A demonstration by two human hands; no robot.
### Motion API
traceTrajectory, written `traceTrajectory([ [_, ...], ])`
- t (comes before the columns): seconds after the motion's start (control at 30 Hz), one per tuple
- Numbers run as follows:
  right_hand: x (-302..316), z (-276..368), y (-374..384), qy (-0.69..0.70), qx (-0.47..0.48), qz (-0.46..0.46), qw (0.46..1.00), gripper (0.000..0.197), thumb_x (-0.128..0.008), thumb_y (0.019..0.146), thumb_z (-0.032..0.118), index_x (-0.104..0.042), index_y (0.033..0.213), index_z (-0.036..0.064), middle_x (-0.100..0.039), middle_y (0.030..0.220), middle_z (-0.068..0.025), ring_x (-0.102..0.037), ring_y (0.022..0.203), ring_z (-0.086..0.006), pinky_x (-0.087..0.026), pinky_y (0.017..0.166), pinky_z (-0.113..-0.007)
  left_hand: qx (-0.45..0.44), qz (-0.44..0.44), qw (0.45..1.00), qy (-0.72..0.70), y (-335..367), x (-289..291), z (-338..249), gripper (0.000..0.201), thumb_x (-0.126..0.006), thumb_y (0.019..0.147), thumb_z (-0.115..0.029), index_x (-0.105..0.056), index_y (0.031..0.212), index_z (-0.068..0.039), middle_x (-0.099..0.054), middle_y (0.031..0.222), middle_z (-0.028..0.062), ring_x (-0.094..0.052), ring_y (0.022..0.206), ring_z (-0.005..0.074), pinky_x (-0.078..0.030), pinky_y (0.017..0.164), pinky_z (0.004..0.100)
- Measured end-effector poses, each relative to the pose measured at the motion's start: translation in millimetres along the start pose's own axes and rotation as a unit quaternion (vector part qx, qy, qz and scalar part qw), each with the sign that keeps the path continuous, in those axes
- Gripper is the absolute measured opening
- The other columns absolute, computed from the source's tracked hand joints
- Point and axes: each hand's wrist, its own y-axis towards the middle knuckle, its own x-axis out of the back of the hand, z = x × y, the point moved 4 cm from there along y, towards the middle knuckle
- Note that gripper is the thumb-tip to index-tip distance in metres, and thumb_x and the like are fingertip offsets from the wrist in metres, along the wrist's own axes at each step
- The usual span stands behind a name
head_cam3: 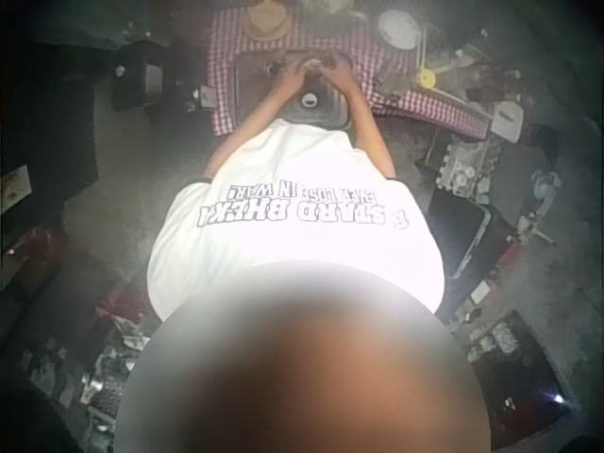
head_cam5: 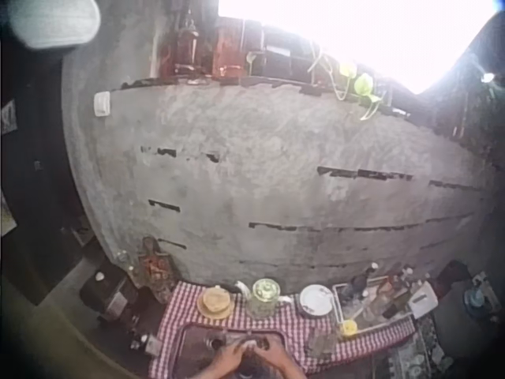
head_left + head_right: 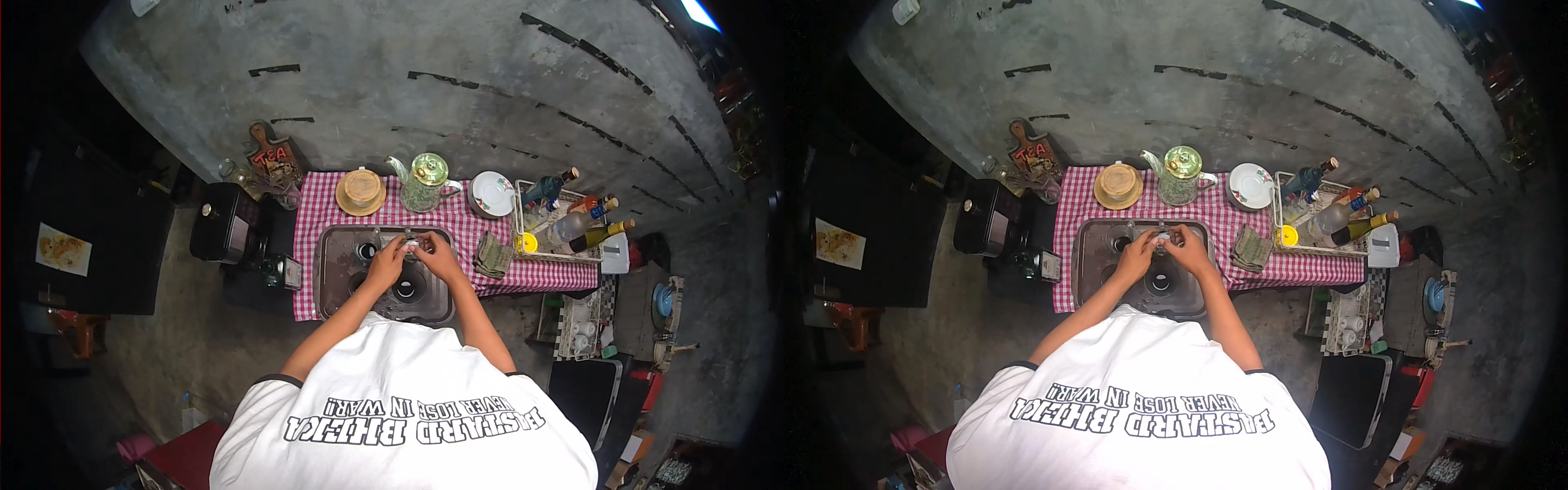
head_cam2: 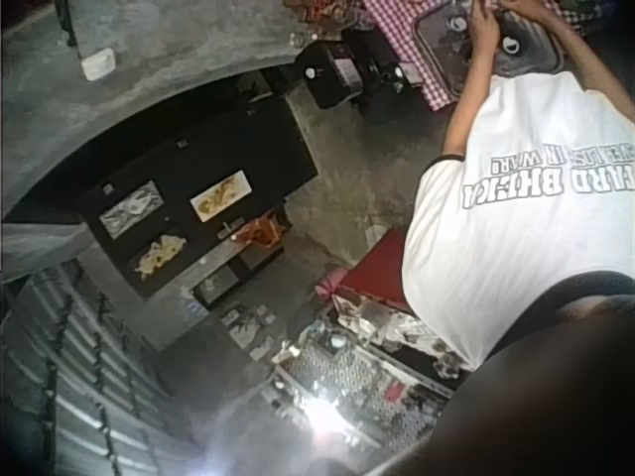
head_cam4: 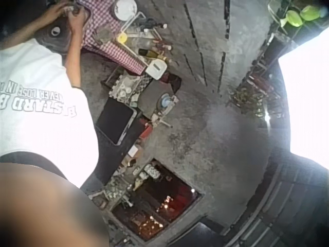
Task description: The recorder is preparing a drink by pouring liquid from a green bottle into glasses on a tray and then stirring/mixing.
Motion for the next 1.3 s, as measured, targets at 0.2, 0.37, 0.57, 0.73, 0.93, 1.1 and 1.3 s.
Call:
traceTrajectory([
  [0.2,2,-1,2,0.013,0.002,-0.009,1.0,0.047,-0.077,0.079,0.033,-0.061,0.109,-0.0007,-0.065,0.09,-0.0092,-0.059,0.08,-0.0172,-0.049,0.075,-0.031,0.0,-0.001,1.0,0.013,2,-1,-2,0.037,-0.051,0.1,-0.029,-0.055,0.13,-0.008,-0.067,0.11,0.0226,-0.065,0.107,0.0363,-0.05,0.089,0.0408],
  [0.37,6,0,0,0.013,0.005,-0.021,1.0,0.048,-0.078,0.079,0.033,-0.061,0.109,-0.0004,-0.062,0.087,-0.0079,-0.056,0.076,-0.0158,-0.047,0.071,-0.03,-0.006,-0.007,1.0,0.007,3,-4,1,0.038,-0.051,0.1,-0.029,-0.055,0.131,-0.008,-0.067,0.111,0.0228,-0.065,0.107,0.035,-0.05,0.089,0.0396],
  [0.57,5,-8,0,0.022,0.005,-0.028,0.999,0.048,-0.079,0.078,0.033,-0.062,0.108,0.0004,-0.059,0.082,-0.0055,-0.054,0.074,-0.0144,-0.047,0.069,-0.029,-0.011,-0.013,1.0,0.017,1,-6,-4,0.038,-0.051,0.1,-0.027,-0.054,0.131,-0.006,-0.066,0.113,0.024,-0.064,0.109,0.0345,-0.05,0.09,0.0392],
  [0.73,1,-2,-3,0.029,0.003,-0.024,0.999,0.046,-0.078,0.078,0.031,-0.062,0.107,-0.0003,-0.062,0.085,-0.0077,-0.057,0.077,-0.0155,-0.048,0.073,-0.03,-0.012,-0.017,0.999,0.028,-6,-1,-3,0.038,-0.052,0.099,-0.026,-0.053,0.131,-0.004,-0.066,0.114,0.0221,-0.064,0.11,0.0351,-0.05,0.091,0.0395],
  [0.93,1,-9,1,0.024,-0.006,-0.011,1.0,0.048,-0.078,0.078,0.032,-0.062,0.108,-0.0018,-0.063,0.086,-0.0076,-0.057,0.078,-0.0146,-0.049,0.074,-0.03,0.0,-0.006,1.0,0.029,-3,-1,-8,0.038,-0.05,0.1,-0.027,-0.054,0.13,-0.004,-0.066,0.113,0.0239,-0.064,0.109,0.0361,-0.05,0.09,0.0399],
  [1.1,1,-6,3,0.016,-0.005,-0.002,1.0,0.047,-0.079,0.078,0.032,-0.062,0.108,-0.0015,-0.064,0.088,-0.007,-0.057,0.079,-0.0143,-0.048,0.074,-0.03,-0.002,-0.006,1.0,0.025,-3,0,-5,0.038,-0.051,0.099,-0.026,-0.054,0.13,-0.004,-0.066,0.112,0.0242,-0.064,0.107,0.0367,-0.05,0.089,0.0407],
  [1.3,2,-13,3,0.021,-0.001,-0.007,1.0,0.051,-0.078,0.078,0.036,-0.062,0.107,-0.0028,-0.064,0.085,-0.0109,-0.058,0.078,-0.0173,-0.049,0.072,-0.032,-0.014,-0.011,1.0,0.015,-2,-3,-7,0.037,-0.051,0.1,-0.025,-0.055,0.128,-0.003,-0.066,0.11,0.0254,-0.065,0.108,0.0354,-0.05,0.088,0.0397],
])
